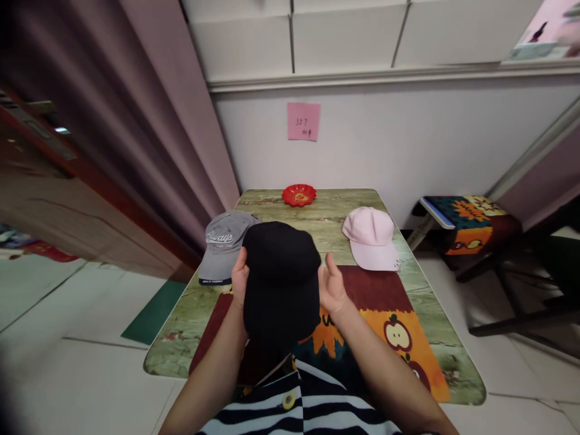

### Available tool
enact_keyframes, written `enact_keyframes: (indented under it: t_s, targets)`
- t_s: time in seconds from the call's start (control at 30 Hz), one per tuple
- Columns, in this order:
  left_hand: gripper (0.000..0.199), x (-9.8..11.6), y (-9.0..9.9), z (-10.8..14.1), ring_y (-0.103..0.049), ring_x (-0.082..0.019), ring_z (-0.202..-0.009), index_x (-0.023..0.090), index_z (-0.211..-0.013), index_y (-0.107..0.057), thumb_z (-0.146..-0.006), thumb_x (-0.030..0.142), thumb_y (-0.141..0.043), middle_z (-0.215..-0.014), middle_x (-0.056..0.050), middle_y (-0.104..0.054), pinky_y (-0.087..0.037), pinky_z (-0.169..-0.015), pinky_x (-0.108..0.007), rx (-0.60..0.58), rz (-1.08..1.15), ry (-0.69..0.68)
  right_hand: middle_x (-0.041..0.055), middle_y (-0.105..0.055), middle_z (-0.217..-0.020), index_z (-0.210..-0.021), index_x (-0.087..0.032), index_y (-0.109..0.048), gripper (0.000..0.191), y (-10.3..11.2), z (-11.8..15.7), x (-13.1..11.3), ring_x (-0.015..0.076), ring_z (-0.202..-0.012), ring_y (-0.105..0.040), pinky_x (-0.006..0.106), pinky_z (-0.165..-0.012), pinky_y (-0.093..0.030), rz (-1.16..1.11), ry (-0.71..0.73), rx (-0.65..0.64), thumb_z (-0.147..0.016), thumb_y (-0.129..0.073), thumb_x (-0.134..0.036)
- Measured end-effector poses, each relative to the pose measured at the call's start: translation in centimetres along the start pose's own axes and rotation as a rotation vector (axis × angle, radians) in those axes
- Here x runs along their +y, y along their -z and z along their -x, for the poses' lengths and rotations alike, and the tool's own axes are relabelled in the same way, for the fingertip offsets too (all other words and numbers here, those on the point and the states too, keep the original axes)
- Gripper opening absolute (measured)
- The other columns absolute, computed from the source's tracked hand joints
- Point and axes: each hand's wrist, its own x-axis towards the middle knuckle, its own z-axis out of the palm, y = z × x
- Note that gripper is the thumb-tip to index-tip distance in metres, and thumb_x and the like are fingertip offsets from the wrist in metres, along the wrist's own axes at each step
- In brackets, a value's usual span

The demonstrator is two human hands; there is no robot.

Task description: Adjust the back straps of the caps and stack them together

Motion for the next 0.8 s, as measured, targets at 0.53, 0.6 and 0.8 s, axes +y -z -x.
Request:
enact_keyframes:
  t_s: [0.53,0.6,0.8]
  targets:
    - [0.038,-9.9,4.6,-0.7,-0.067,-0.018,-0.069,0.018,-0.101,-0.066,-0.077,0.047,-0.073,-0.084,-0.004,-0.071,-0.055,-0.07,-0.033,0.08,-0.784,-0.096,0.0017,-0.077,-0.115,-0.115,-0.024,-0.068,0.031,4.7,1.9,-11.5,0.0192,-0.119,-0.067,0.032,-0.105,-0.054,0.063,0.56,0.427,-0.084,-0.074,-0.029]
    - [0.03,-10.1,4.6,-0.4,-0.067,-0.018,-0.07,0.019,-0.098,-0.069,-0.081,0.043,-0.069,-0.082,-0.004,-0.071,-0.055,-0.07,-0.032,0.011,-0.926,-0.137,0.0015,-0.077,-0.113,-0.113,-0.024,-0.068,0.03,6.9,1.2,-14.1,0.0194,-0.119,-0.066,0.034,-0.106,-0.054,0.101,0.679,0.464,-0.084,-0.074,-0.028]
    - [0.027,-9.7,4.5,-0.4,-0.066,-0.017,-0.066,0.018,-0.097,-0.069,-0.084,0.041,-0.065,-0.076,-0.002,-0.07,-0.054,-0.068,-0.03,0.006,-0.908,-0.132,0.003,-0.079,-0.097,-0.094,-0.022,-0.067,0.015,16.1,0.3,-15.0,0.0189,-0.099,-0.074,0.035,-0.09,-0.062,0.105,0.602,0.771,-0.08,-0.073,-0.022]
